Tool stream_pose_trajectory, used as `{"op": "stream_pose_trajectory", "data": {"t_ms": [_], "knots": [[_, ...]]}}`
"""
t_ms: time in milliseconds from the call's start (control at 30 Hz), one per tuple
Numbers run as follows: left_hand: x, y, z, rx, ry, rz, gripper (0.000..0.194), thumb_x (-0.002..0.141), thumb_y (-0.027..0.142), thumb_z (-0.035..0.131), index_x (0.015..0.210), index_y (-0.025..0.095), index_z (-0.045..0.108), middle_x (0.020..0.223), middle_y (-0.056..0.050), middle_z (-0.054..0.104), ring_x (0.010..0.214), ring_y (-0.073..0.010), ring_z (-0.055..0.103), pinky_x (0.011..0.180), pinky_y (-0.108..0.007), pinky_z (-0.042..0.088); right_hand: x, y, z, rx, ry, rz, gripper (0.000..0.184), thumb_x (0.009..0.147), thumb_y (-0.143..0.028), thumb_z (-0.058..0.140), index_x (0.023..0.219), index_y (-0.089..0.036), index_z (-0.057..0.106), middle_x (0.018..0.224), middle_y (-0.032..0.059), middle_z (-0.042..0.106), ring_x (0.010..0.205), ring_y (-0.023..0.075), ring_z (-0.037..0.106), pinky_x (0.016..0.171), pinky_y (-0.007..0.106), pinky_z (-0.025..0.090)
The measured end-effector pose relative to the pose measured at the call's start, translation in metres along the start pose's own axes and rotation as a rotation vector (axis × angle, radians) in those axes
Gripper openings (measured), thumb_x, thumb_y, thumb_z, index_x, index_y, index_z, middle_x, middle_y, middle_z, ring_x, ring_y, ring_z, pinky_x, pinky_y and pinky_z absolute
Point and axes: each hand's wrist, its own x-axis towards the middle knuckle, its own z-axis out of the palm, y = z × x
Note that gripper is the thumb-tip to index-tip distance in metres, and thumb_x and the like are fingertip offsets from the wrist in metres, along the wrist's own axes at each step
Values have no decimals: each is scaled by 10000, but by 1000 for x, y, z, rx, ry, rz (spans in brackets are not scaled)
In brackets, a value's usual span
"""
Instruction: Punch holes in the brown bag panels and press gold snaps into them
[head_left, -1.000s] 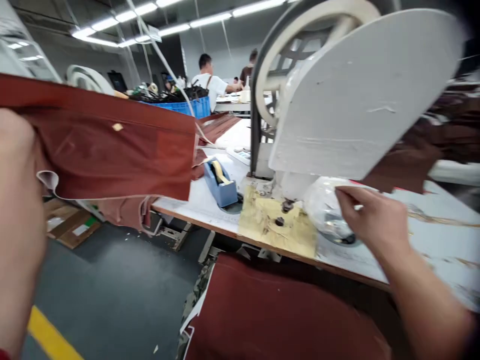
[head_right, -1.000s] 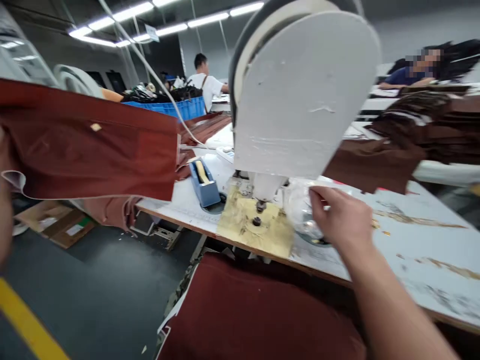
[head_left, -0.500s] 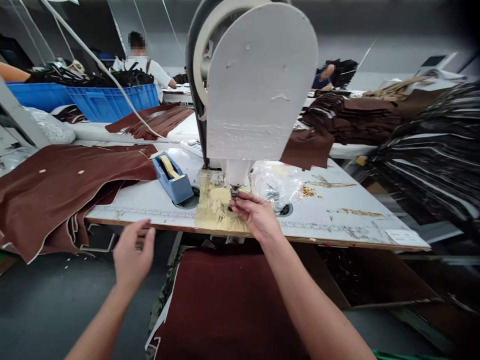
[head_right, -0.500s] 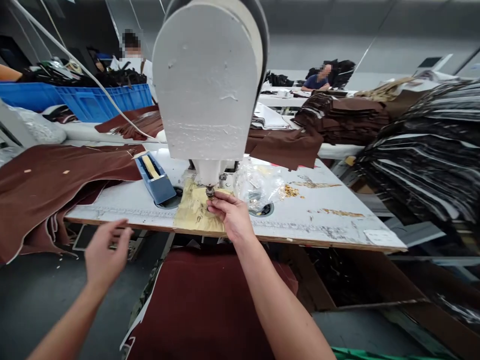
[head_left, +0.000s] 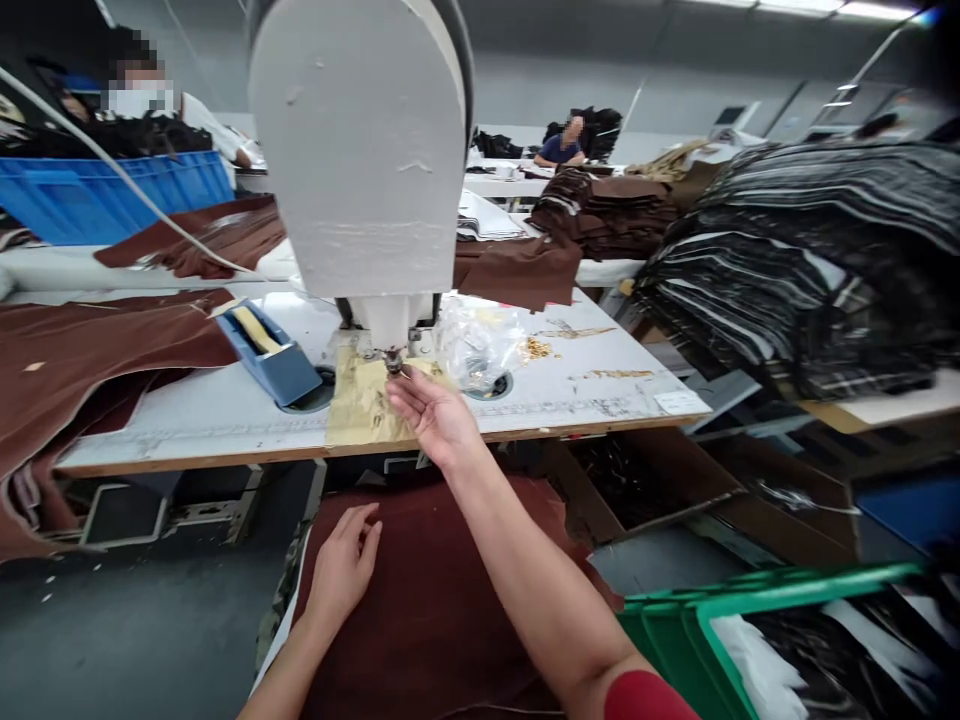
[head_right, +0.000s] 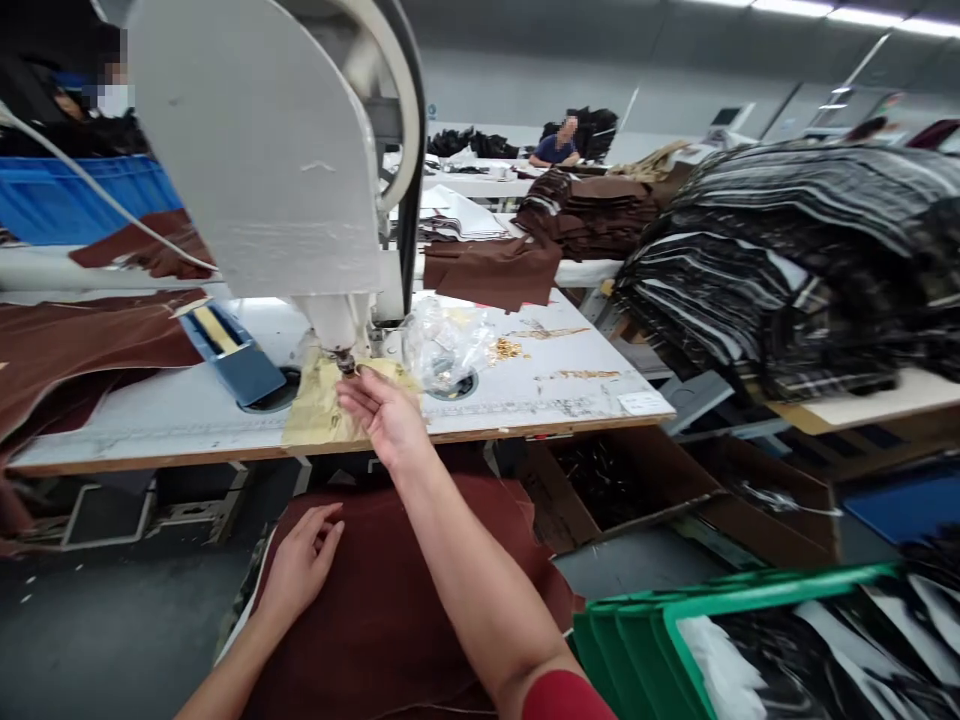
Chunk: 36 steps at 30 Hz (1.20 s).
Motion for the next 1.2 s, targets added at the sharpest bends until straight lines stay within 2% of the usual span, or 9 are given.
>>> {"op": "stream_pose_trajectory", "data": {"t_ms": [100, 167, 267, 433, 633, 833, 933, 1067, 1200], "knots": [[5, -10, 6, 39, -103, -6, 349, 994, 411, 405, 1225, 229, 593, 1198, -90, 649, 964, -232, 686, 809, -370, 563, 1, -33, -48, -567, 156, -177, 259, 840, -366, 710, 1049, -218, 744, 1006, 63, 763, 845, 228, 727, 788, 387, 602], [11, -13, 6, 73, -141, -11, 340, 990, 408, 401, 1191, 236, 614, 1211, -86, 652, 995, -250, 682, 839, -391, 560, 4, -66, -95, -1057, 459, -382, 245, 892, -350, 631, 1061, -226, 758, 985, 68, 765, 866, 238, 706, 853, 410, 554], [27, -7, 5, 131, -211, 26, 321, 976, 379, 418, 1153, 235, 645, 1196, -86, 666, 1094, -279, 647, 934, -418, 526, 14, -114, -168, -1553, 753, -314, 277, 889, -302, 604, 1110, -208, 742, 1049, 98, 751, 981, 280, 672, 904, 419, 486], [57, 17, 15, 195, -402, 109, 345, 939, 315, 494, 1207, 167, 654, 1225, -139, 650, 1198, -308, 570, 1062, -442, 420, 32, -140, -227, -1766, 590, 29, 258, 842, -339, 691, 1046, -187, 732, 982, 103, 746, 838, 214, 633, 753, 314, 439], [83, 20, 41, 140, -552, 10, 468, 837, 366, 666, 1266, 185, 624, 1199, -135, 649, 1146, -307, 576, 994, -395, 430, 36, -134, -235, -1794, 580, 85, 252, 885, -422, 650, 949, -183, 698, 919, 106, 717, 719, 178, 520, 681, 324, 363], [94, 16, 48, 5, -657, -17, 212, 783, 365, 687, 882, 179, 664, 822, -31, 642, 769, -197, 573, 705, -281, 422, 28, -132, -235, -1740, 630, -7, 298, 840, -445, 687, 864, -149, 678, 899, 130, 700, 776, 203, 517, 715, 350, 350], [94, 22, 39, -116, -695, -21, 245, 808, 410, 639, 824, 166, 639, 761, -20, 614, 719, -180, 541, 668, -268, 402, 16, -131, -226, -1621, 676, -153, 242, 891, -356, 617, 967, -132, 666, 931, 139, 699, 804, 196, 555, 772, 347, 395], [90, 44, 12, -297, -737, -42, 377, 861, 511, 553, 820, 148, 647, 794, -40, 644, 728, -178, 555, 670, -268, 426, -25, -103, -186, -1381, 619, -333, 360, 998, -382, 398, 1175, -132, 587, 1043, 147, 678, 732, 164, 600, 680, 305, 493], [81, 76, -28, -519, -769, -116, 409, 863, 540, 584, 845, 138, 656, 796, -35, 651, 706, -154, 553, 681, -261, 443, -93, -45, -121, -1061, 187, -240, 301, 931, -446, 592, 1122, -226, 668, 875, 37, 702, 635, 165, 643, 631, 311, 555]]}}
